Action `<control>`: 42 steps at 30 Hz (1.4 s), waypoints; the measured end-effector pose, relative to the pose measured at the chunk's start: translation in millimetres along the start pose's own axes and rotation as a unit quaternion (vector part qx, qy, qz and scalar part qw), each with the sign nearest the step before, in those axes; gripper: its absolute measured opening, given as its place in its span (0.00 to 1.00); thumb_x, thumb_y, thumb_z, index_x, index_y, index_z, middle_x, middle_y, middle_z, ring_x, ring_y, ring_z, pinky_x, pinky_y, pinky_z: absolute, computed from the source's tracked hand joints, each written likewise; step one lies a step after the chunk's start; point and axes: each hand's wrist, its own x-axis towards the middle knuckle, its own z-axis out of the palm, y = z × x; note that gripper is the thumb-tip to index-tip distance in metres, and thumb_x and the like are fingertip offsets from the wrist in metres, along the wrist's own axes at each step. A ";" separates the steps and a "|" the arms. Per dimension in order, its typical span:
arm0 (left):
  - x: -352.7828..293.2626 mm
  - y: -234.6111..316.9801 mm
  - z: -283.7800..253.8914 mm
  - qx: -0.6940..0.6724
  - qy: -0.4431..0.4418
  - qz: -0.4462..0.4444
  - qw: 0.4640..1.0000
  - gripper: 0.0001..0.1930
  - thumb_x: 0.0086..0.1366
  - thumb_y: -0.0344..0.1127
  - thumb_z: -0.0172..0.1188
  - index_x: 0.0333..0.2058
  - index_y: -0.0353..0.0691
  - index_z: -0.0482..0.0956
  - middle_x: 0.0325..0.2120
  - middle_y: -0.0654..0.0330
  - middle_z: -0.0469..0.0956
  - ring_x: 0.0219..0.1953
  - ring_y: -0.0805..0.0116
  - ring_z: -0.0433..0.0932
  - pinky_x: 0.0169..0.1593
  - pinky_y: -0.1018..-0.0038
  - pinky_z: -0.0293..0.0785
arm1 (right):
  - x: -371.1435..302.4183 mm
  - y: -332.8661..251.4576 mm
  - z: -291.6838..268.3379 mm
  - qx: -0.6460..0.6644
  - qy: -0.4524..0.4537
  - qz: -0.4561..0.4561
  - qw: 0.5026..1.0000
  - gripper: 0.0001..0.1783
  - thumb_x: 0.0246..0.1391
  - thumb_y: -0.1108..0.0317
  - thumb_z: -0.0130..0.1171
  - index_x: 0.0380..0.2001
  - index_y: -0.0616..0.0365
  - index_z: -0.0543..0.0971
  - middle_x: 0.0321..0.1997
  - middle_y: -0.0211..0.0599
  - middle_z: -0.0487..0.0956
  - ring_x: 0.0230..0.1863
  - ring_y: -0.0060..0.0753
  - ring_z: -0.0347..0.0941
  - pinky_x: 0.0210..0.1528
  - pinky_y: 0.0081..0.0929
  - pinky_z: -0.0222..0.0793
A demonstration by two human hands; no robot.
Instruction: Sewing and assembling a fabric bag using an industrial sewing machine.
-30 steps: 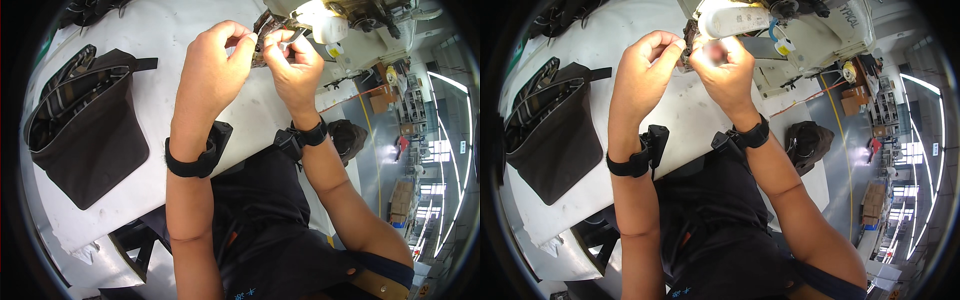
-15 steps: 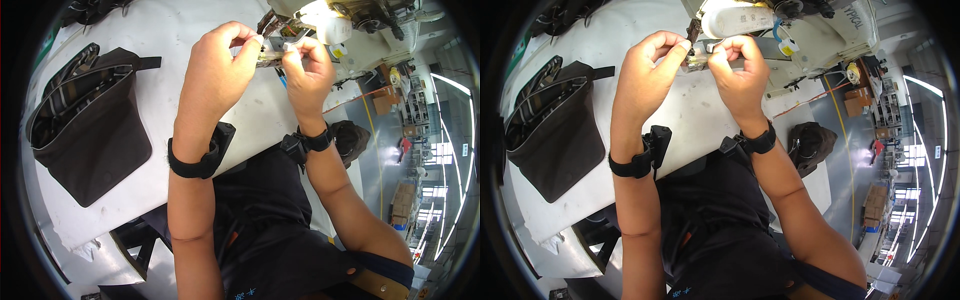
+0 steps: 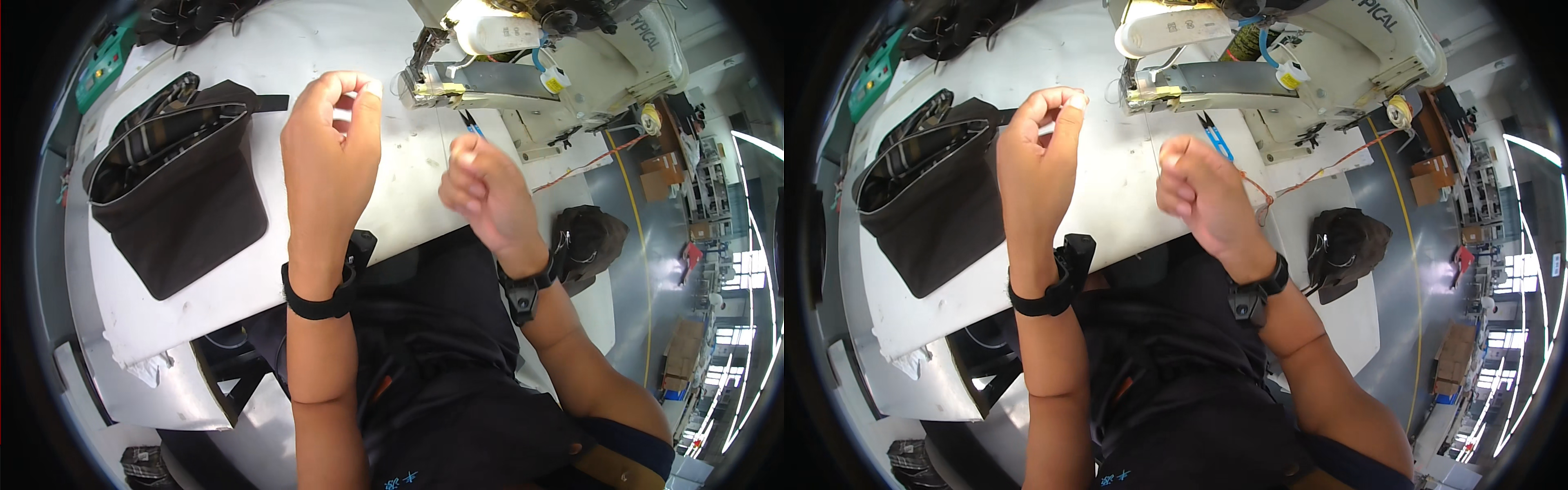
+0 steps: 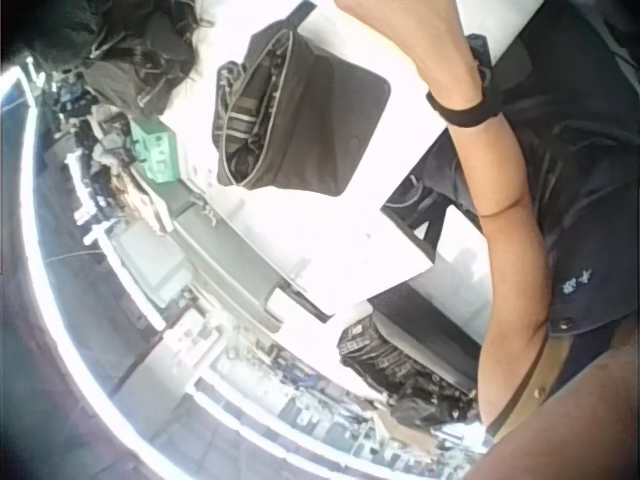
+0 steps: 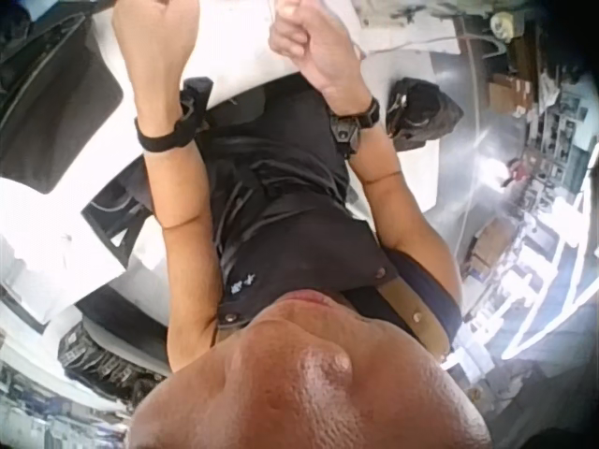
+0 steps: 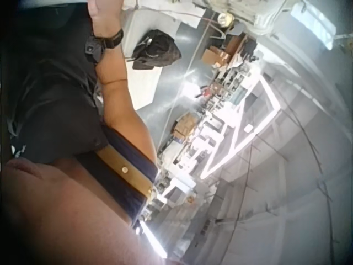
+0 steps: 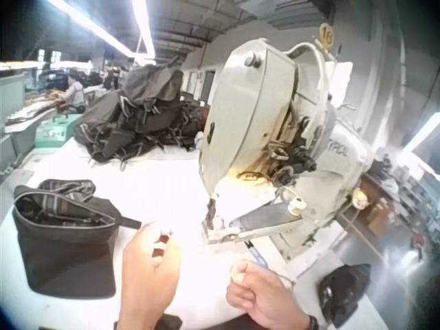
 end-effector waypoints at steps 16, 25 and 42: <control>33.4 -20.8 37.9 0.015 -0.064 0.095 0.993 0.14 0.67 0.30 0.59 0.48 0.28 0.81 0.38 0.41 0.85 0.34 0.51 0.86 0.41 0.66 0.80 | -70.8 21.0 -30.7 -0.163 -0.010 -0.005 0.987 0.16 0.73 0.64 0.54 0.38 0.67 0.83 0.20 0.18 0.66 0.20 0.11 0.56 0.24 0.15 0.53; 21.4 -15.2 27.1 0.135 -0.033 0.082 0.987 0.10 0.69 0.33 0.61 0.38 0.31 0.84 0.28 0.55 0.86 0.29 0.70 0.84 0.35 0.73 0.78 | -80.3 6.7 -71.2 -0.102 0.095 -0.067 0.988 0.15 0.72 0.65 0.55 0.36 0.67 0.81 0.19 0.18 0.62 0.19 0.10 0.54 0.23 0.15 0.53; 9.0 -6.1 23.9 -0.083 0.074 -0.048 0.993 0.15 0.74 0.32 0.55 0.55 0.32 0.73 0.48 0.55 0.76 0.41 0.71 0.77 0.39 0.75 0.77 | -85.4 79.7 -59.1 -0.269 -0.049 0.045 0.961 0.15 0.71 0.62 0.57 0.34 0.63 0.82 0.22 0.26 0.76 0.24 0.18 0.72 0.27 0.23 0.67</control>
